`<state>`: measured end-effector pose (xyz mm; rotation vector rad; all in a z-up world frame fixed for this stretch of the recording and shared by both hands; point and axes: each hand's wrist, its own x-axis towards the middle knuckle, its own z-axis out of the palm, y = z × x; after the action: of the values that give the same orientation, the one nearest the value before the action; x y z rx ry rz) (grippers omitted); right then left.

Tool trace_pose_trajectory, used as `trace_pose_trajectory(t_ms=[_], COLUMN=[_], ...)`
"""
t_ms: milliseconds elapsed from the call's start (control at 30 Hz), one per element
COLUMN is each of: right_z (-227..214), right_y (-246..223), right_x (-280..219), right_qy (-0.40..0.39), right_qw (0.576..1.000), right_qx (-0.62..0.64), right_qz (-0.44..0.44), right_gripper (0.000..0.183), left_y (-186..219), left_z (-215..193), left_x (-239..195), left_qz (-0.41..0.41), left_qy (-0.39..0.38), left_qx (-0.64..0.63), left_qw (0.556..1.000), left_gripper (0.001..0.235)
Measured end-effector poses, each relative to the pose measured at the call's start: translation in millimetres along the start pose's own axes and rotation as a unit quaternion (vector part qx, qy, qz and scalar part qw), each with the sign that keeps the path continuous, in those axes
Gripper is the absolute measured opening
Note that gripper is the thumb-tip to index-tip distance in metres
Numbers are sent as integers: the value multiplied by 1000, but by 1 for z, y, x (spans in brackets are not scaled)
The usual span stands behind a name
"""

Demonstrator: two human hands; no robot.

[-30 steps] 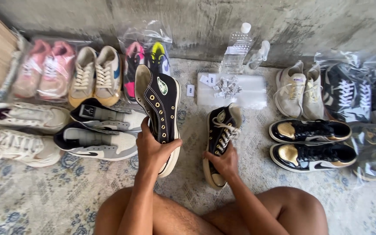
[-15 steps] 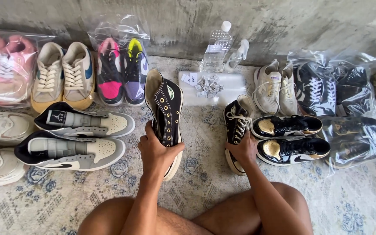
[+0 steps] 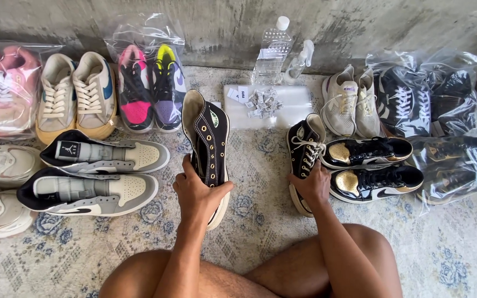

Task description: The person sits on a rug surrounded by various sneakers and removes the insole from a black high-top sneaker. They then proceed to thread a white shoelace through the eyelets of the sneaker, lacing it up by hand.

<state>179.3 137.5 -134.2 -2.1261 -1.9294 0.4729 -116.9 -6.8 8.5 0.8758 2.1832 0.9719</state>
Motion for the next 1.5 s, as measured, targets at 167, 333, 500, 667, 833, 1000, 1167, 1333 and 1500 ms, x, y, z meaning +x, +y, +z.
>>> trace_pose_trajectory(t_ms=[167, 333, 500, 667, 833, 1000, 1167, 1333, 1500], right_z=[-14, -2, 0, -7, -38, -29, -9, 7, 36], right_y=[-6, 7, 8, 10, -16, -29, -60, -82, -74], right_x=[-2, 7, 0, -10, -45, -67, -81, -88, -80], right_qy=[1, 13, 31, 43, 79, 52, -164, -269, -275], right_qw=[1000, 1000, 999, 998, 997, 961, 888, 802, 778], right_qx=[-8, -24, -33, -39, -7, 217, 417, 524, 553], right_qz=[2, 7, 16, 5, -14, -162, -105, -101, -116], right_gripper=[112, 109, 116, 114, 105, 56, 59, 59, 69], left_y=[-11, -11, -9, -17, -16, -1, -6, -25, -33], left_z=[5, 12, 21, 44, 60, 67, 85, 115, 129], left_x=[2, 3, 3, 12, 16, 8, 10, 19, 18], left_qz=[7, 6, 10, 14, 13, -2, 1, 16, 43], left_qy=[4, -9, -24, -29, -39, -75, -73, -56, -42], left_qx=[3, 21, 19, 31, 51, 20, 49, 84, 79], left_qw=[1000, 1000, 999, 999, 998, 997, 996, 995, 995], left_gripper=[120, 119, 120, 121, 122, 119, 117, 121, 117])
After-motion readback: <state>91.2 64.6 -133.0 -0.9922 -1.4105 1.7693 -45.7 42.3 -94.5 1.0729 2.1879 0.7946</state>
